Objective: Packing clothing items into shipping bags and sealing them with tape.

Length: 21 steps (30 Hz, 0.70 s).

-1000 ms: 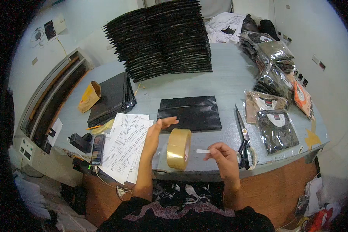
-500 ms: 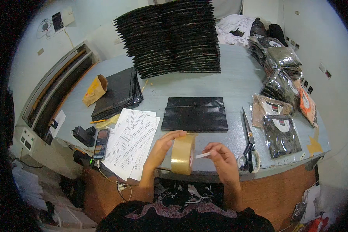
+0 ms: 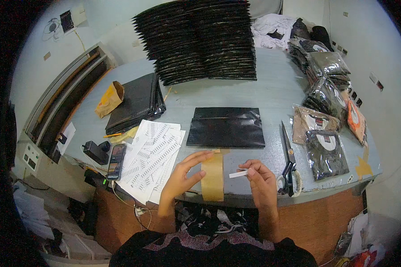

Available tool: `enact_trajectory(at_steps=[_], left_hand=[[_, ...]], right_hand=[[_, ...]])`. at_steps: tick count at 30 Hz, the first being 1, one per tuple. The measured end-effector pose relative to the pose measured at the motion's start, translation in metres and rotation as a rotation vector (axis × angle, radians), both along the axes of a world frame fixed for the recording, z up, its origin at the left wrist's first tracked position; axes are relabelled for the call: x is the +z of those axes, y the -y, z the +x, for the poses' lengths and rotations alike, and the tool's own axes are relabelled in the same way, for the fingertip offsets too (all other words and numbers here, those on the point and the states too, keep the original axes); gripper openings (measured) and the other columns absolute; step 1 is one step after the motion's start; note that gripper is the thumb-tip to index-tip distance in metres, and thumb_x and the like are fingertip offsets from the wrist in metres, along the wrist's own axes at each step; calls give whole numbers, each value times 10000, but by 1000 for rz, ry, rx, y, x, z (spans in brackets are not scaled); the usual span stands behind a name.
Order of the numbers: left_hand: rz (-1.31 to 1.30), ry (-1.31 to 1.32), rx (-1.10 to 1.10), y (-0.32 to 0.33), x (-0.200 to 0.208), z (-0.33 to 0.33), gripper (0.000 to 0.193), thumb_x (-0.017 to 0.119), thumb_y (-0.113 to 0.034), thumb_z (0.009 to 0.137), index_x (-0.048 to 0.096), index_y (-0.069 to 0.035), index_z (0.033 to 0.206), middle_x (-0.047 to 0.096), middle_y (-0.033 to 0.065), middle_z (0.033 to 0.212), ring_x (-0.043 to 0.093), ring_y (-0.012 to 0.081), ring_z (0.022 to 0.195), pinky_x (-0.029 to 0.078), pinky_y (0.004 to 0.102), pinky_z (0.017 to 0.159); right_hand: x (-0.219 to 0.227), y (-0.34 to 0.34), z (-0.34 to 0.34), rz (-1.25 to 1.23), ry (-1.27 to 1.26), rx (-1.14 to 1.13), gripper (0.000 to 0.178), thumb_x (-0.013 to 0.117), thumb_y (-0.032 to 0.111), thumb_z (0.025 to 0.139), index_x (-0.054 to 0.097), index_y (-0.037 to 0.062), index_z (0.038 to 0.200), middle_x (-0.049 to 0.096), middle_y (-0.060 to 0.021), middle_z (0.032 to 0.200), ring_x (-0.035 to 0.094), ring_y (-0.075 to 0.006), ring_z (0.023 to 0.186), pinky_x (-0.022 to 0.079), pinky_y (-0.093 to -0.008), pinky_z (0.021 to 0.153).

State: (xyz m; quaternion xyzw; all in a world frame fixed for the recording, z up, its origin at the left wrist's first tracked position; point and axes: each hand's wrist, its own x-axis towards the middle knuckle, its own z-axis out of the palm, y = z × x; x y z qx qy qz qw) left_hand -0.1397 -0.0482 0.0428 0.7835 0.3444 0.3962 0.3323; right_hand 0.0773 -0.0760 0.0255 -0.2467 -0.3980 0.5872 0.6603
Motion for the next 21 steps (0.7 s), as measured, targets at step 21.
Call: enact_trajectory(at_steps=[21], left_hand=[[-360, 405, -5, 7, -16, 9, 588, 559, -101, 664, 392, -61, 1227, 396, 80, 1252, 375, 191, 1115, 290, 310, 931]], right_hand=[[-1, 8, -36, 231, 263, 11, 38, 527, -39, 773, 495, -26, 756, 433, -176, 1162, 367, -283, 1176, 276, -423, 993]])
